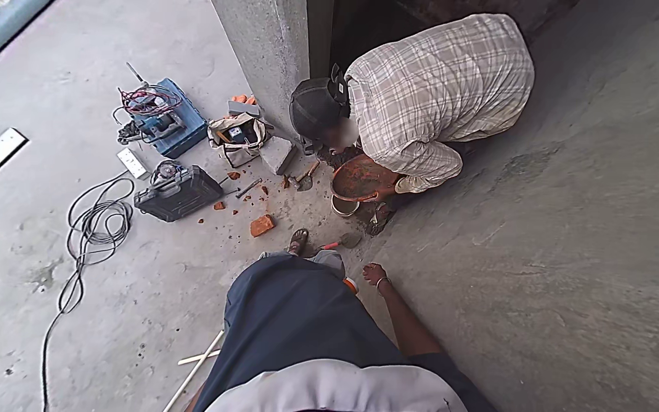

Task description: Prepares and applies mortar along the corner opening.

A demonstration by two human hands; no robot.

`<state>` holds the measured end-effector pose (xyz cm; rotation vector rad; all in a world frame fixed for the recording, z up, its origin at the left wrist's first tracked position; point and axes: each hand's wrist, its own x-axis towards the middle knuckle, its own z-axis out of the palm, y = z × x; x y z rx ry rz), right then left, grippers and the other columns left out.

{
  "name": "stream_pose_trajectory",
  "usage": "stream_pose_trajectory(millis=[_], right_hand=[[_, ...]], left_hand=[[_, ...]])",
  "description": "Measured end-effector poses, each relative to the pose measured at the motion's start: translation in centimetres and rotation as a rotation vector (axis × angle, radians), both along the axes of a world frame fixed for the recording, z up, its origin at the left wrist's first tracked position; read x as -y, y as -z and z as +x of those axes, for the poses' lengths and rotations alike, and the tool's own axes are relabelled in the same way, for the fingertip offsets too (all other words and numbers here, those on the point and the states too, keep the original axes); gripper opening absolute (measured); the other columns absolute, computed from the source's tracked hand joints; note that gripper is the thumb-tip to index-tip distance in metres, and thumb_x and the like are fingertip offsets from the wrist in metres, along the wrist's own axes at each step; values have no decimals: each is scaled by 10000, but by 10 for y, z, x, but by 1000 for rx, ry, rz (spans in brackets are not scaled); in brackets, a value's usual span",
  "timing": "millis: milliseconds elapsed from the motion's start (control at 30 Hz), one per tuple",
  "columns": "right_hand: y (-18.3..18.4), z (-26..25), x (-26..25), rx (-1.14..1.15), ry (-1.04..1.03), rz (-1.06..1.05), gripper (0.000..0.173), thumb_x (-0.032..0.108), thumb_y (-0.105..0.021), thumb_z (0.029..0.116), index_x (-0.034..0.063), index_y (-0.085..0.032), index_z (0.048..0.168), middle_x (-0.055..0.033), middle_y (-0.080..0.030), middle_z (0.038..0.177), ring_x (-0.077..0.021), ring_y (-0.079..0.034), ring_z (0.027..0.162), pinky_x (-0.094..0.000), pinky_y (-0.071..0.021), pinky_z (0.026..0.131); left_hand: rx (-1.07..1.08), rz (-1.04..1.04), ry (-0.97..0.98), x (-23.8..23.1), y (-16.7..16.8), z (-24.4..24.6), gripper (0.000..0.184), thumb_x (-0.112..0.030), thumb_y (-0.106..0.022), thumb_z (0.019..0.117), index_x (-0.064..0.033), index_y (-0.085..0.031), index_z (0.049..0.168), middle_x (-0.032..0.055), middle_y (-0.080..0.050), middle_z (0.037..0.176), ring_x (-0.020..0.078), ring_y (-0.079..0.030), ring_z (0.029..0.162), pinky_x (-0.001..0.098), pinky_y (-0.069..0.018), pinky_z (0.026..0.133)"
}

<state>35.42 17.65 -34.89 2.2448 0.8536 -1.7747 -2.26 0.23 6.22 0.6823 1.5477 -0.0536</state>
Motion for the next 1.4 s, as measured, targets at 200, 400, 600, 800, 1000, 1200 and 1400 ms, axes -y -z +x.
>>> stream_pose_trajectory(millis=[200,400,600,800,1000,1200,1400], right_hand=[[17,7,6,-15,-10,37,427,298,-509,1103,-7,-558,1398,-223,-674,1279,-342,-682,1120,-509,-544,928],[12,5,3,-8,-16,21,429,302,-495,1110,1,-551,1411,-218,-664,1303,-336,-674,1142,-500,-534,945],[35,15,9,-13,-21,43,430,314,-520,1098,3,-568,1391,-213,-687,1261,-339,-696,1094,-510,-557,905],[49,19,10,-12,-28,44,427,330,-523,1096,17,-581,1380,-196,-699,1244,-325,-703,1075,-505,-562,892],[45,17,9,3,-29,31,424,335,-524,1095,27,-583,1380,-184,-701,1237,-314,-703,1071,-494,-562,889],[47,18,9,-3,-23,37,426,337,-523,1095,26,-583,1381,-183,-703,1234,-317,-705,1067,-502,-564,888],[52,21,10,-13,-21,44,428,341,-519,1095,31,-582,1383,-179,-705,1230,-317,-703,1072,-507,-563,893]], left_hand=[[-174,-251,24,-9,28,9,443,-30,-197,1111,126,-377,1484,254,-432,1545,232,-438,1417,284,-317,1180],[-185,-280,24,9,49,0,458,-63,-176,1120,97,-365,1506,228,-417,1566,208,-419,1440,280,-312,1190],[-63,-92,-57,-1,11,7,419,-33,-235,1104,103,-376,1475,207,-490,1462,117,-477,1321,209,-338,1126],[-132,-216,36,-3,22,6,447,-52,-201,1118,103,-345,1512,233,-423,1554,176,-428,1419,257,-305,1181],[-173,-281,113,-19,13,11,452,-57,-192,1122,120,-322,1517,257,-382,1579,220,-387,1461,281,-284,1201],[-177,-253,115,-9,30,7,447,-34,-207,1111,116,-365,1502,244,-410,1570,221,-411,1448,280,-295,1197],[-159,-227,92,-19,17,10,438,-27,-215,1108,129,-377,1484,261,-433,1541,223,-441,1415,274,-316,1178]])
